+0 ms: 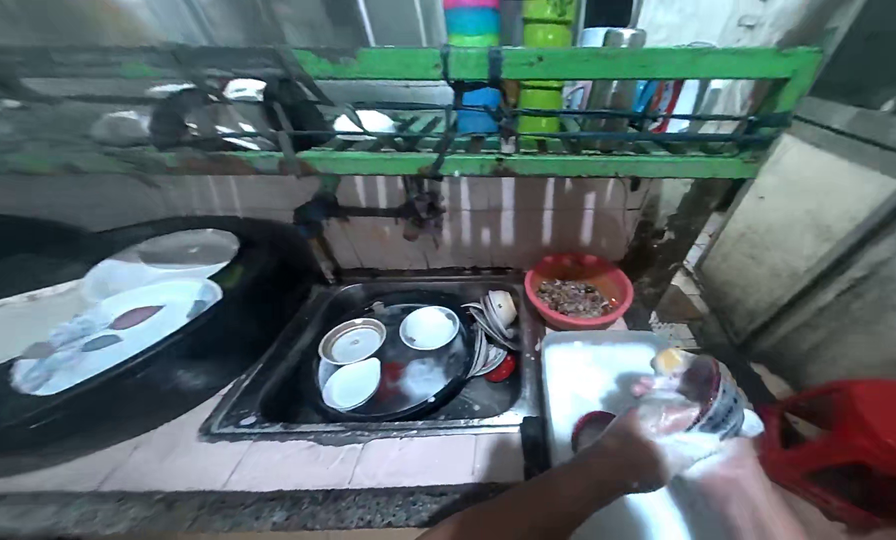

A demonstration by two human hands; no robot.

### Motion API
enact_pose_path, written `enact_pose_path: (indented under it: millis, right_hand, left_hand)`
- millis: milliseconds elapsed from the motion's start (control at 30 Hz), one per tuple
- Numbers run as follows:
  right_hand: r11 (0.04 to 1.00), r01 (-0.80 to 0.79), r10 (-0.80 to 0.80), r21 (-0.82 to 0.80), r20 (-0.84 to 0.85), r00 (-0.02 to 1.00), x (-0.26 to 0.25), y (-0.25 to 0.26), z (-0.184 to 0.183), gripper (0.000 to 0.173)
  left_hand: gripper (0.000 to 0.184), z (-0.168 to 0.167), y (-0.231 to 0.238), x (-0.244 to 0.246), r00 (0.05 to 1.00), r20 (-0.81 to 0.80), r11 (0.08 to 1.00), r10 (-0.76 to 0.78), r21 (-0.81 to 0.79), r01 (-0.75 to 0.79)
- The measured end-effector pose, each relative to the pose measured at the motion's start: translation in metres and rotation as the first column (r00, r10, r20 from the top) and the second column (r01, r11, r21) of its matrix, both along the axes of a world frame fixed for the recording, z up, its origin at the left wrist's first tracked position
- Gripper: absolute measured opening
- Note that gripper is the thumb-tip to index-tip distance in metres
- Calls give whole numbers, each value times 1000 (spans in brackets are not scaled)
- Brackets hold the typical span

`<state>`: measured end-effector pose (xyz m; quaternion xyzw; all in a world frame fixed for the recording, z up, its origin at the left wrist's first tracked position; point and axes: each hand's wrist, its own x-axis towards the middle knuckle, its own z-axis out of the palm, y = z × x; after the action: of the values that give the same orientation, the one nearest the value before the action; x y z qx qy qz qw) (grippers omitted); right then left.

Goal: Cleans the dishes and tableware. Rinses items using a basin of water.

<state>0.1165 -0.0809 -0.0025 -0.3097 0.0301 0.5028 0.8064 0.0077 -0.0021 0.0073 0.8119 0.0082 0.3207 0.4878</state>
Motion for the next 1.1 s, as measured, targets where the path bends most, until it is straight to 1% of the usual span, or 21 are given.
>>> enact_pose_path:
  millis: [33,100,167,233,267,333,400,433,467,500,533,567,633,700,733,767,833,900,933,1033,1100]
  right_hand:
    - [997,81,-82,-16,-60,995,-12,7,2,55]
    - [994,112,-113,-11,-101,988,-26,15,7,52]
    - [999,38,-38,-31,16,999,-24,14,0,40]
    - [988,46,-1,-145,294,956,-13,7,-5,20]
    - [968,106,16,-229,476,879,-5,4,-5,15]
    - [885,262,125,-384,739,662,9,-1,3,26]
    - [762,376,373,-527,832,410,17,0,13,40]
    - [742,414,444,-528,849,286,17,1,13,43]
    - [764,430,470,-482,871,141,14,-1,12,42]
    - [819,424,431,-386,902,-12,11,-5,7,40]
    - [866,394,381,-308,917,-121,9,-9,4,40]
    - [887,361,363,-288,918,-159,11,-12,4,41]
    - [844,344,466,-412,880,-88,23,-15,15,36]
    - [771,365,567,-522,823,-20,33,-12,29,34]
    - [755,390,582,-527,813,-28,33,-11,32,36]
    - [761,415,573,-499,817,-68,28,-9,33,37]
    - [857,427,428,-288,859,-280,16,-8,18,32]
    - [933,351,259,-78,822,-506,12,-7,-2,26]
    - [949,307,236,-70,802,-549,13,-9,-5,24]
    - [931,273,354,-241,777,-521,31,-19,3,25]
    - [901,323,417,-289,781,-464,39,-17,13,27]
  left_hand:
    - [26,-4,1,6,1000,-17,1000,16,-3,-16]
    - [28,-14,5,17,992,-28,992,120,-19,-121]
    - [34,-6,14,18,961,-234,942,149,-263,-210]
    - [37,-2,27,18,937,-288,800,197,-506,-324]
    - [37,-5,32,18,939,-262,719,223,-606,-340]
    - [33,-7,31,17,948,-215,560,234,-768,-312]
    - [27,-5,18,16,950,-235,415,204,-859,-301]
    - [24,-3,15,17,950,-245,370,195,-878,-303]
    - [23,-3,15,17,947,-252,345,197,-887,-308]
    - [23,-3,19,16,949,-247,339,197,-891,-302]
    - [22,-4,24,15,954,-217,312,208,-910,-274]
    - [21,-3,28,13,960,-178,277,214,-932,-235]
    - [21,-3,31,9,977,-106,236,184,-960,-149]
    - [21,-3,30,7,987,-79,250,141,-962,-113]
    - [21,-4,30,7,989,-81,266,124,-958,-112]
    - [20,-4,30,7,989,-95,278,113,-953,-123]
    - [19,-5,30,7,982,-156,294,107,-939,-181]
    - [18,-5,34,5,972,-202,283,117,-932,-227]
    - [18,-6,36,2,970,-210,277,121,-932,-236]
    - [17,-7,40,-2,978,-181,261,107,-944,-203]
    - [16,-7,39,0,981,-180,296,68,-936,-193]
